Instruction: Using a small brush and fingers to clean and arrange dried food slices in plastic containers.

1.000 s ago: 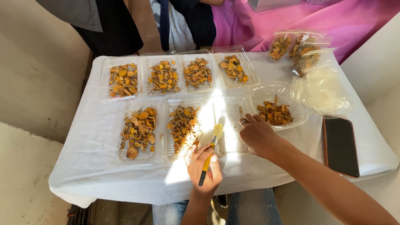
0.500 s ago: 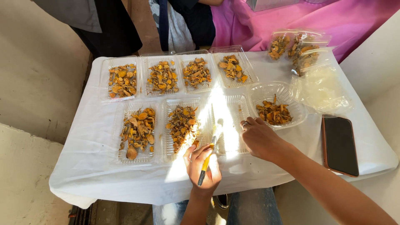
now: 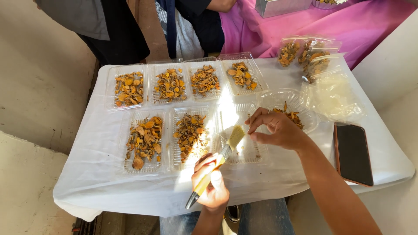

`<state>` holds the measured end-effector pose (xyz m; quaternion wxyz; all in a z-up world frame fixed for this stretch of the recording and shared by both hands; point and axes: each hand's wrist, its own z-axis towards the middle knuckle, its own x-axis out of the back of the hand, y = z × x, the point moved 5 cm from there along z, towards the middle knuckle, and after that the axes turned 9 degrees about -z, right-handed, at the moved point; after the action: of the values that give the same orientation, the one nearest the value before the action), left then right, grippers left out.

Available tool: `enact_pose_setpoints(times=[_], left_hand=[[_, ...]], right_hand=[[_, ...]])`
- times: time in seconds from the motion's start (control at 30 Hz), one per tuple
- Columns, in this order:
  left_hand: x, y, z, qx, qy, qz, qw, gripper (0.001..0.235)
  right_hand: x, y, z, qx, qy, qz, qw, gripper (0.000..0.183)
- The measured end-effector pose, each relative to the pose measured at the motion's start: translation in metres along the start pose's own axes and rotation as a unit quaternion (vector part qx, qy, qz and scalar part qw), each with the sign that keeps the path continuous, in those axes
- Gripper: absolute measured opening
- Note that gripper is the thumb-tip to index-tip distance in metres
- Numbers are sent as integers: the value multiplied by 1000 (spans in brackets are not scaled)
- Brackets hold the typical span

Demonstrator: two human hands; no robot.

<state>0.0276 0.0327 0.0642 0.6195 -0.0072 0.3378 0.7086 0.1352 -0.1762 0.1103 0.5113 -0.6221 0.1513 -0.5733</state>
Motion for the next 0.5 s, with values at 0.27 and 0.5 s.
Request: enact_pose_setpoints(times=[0.27, 0.5], left_hand=[[-6, -8, 2, 19, -67, -70, 995, 15], [-18, -8, 8, 63, -120, -44, 990, 13]], right_hand=[[-9, 31, 2, 6, 62, 291, 955, 11], [-20, 45, 2, 1, 85, 352, 932, 17]])
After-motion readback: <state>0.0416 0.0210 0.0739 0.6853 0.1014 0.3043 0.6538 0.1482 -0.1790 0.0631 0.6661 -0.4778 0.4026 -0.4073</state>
